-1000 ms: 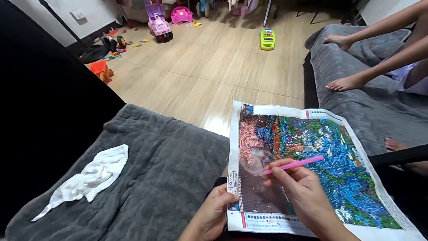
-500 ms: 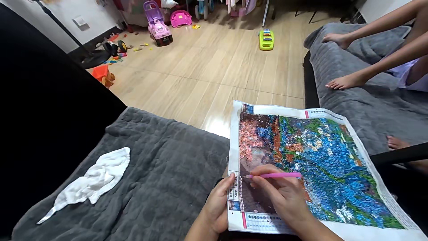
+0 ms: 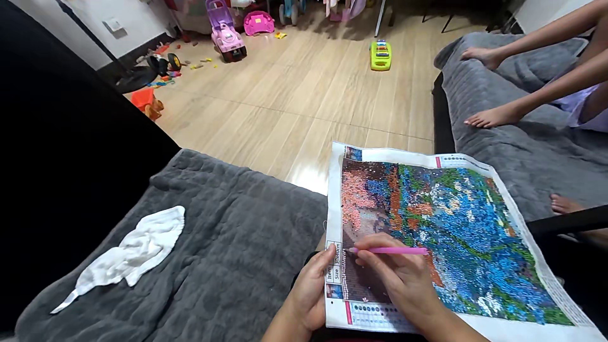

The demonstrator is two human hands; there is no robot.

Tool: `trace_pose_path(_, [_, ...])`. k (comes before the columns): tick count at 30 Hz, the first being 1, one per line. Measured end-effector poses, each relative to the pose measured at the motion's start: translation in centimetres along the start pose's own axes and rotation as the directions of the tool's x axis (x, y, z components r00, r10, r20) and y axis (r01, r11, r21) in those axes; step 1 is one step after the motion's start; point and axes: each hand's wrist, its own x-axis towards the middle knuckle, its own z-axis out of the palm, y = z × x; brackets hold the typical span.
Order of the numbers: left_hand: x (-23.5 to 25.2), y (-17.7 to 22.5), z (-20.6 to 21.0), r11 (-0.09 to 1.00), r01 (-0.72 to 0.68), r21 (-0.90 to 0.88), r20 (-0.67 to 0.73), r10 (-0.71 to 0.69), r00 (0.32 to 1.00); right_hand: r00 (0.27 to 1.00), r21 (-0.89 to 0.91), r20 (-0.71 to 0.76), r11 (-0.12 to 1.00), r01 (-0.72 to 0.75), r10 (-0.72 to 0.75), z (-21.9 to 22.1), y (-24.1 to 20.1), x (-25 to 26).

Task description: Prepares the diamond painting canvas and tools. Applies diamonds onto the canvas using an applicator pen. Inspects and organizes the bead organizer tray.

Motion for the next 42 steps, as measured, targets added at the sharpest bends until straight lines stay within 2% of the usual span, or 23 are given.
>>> trace_pose_path(7, [0.0, 0.0, 0.3, 0.999, -0.016, 0.034, -0.006, 0.016, 1.0, 0.997, -0.068, 0.027, 0.995, 0.07, -0.068, 0.1, 0.2, 0.1])
trace_pose_path(16, [0.0, -0.4, 0.2, 0.994, -0.052, 0.095, -0.03, 0.055, 0.998, 0.957, -0.272, 0.142, 0.92, 0.283, -0.252, 0.2, 0.0, 0.3])
trace_pose_path(18, [0.1, -0.4, 0.3, 0.997, -0.043, 0.061, -0.039, 0.046, 0.998, 0.982, -0.177, 0.104, 0.969, 0.174, -0.157, 0.0, 0.0, 0.3])
trace_pose_path(20, [0.1, -0.4, 0.2, 0.999, -0.027, 0.026, -0.037, 0.028, 0.999, 0.997, 0.035, 0.012, 0.997, -0.072, 0.072, -0.4, -0.6, 0.5])
trace_pose_path(22, [0.1, -0.4, 0.0, 1.0, -0.006, -0.011, -0.055, 0.006, 0.998, 0.955, 0.207, -0.048, 0.938, -0.277, 0.293, -1.3, -1.9, 1.0])
trace_pose_path(24, [-0.1, -0.4, -0.2, 0.999, 0.023, -0.047, -0.076, -0.027, 0.997, 0.927, 0.282, -0.081, 0.9, -0.331, 0.367, -2.3, -2.6, 1.0])
trace_pose_path(28, [-1.3, -1.0, 0.0, 0.994, 0.104, -0.023, -0.125, -0.106, 0.987, 0.942, 0.271, -0.084, 0.917, -0.293, 0.326, -3.3, -3.3, -0.5])
trace_pose_path(32, [-1.6, -1.4, 0.8, 0.991, 0.136, 0.011, -0.229, -0.129, 0.965, 0.96, 0.128, -0.104, 0.961, -0.246, 0.26, -3.3, -2.9, -1.8])
trace_pose_path(36, [-1.5, -1.3, 0.7, 0.99, 0.137, -0.022, -0.219, -0.138, 0.966, 0.987, -0.029, -0.088, 0.99, -0.135, 0.132, -3.3, -1.6, -2.2])
trace_pose_path(42, [-1.5, -1.3, 0.5, 0.989, 0.138, -0.046, -0.169, -0.144, 0.975, 0.999, -0.106, 0.015, 0.994, -0.028, 0.03, -2.8, -0.8, -2.5])
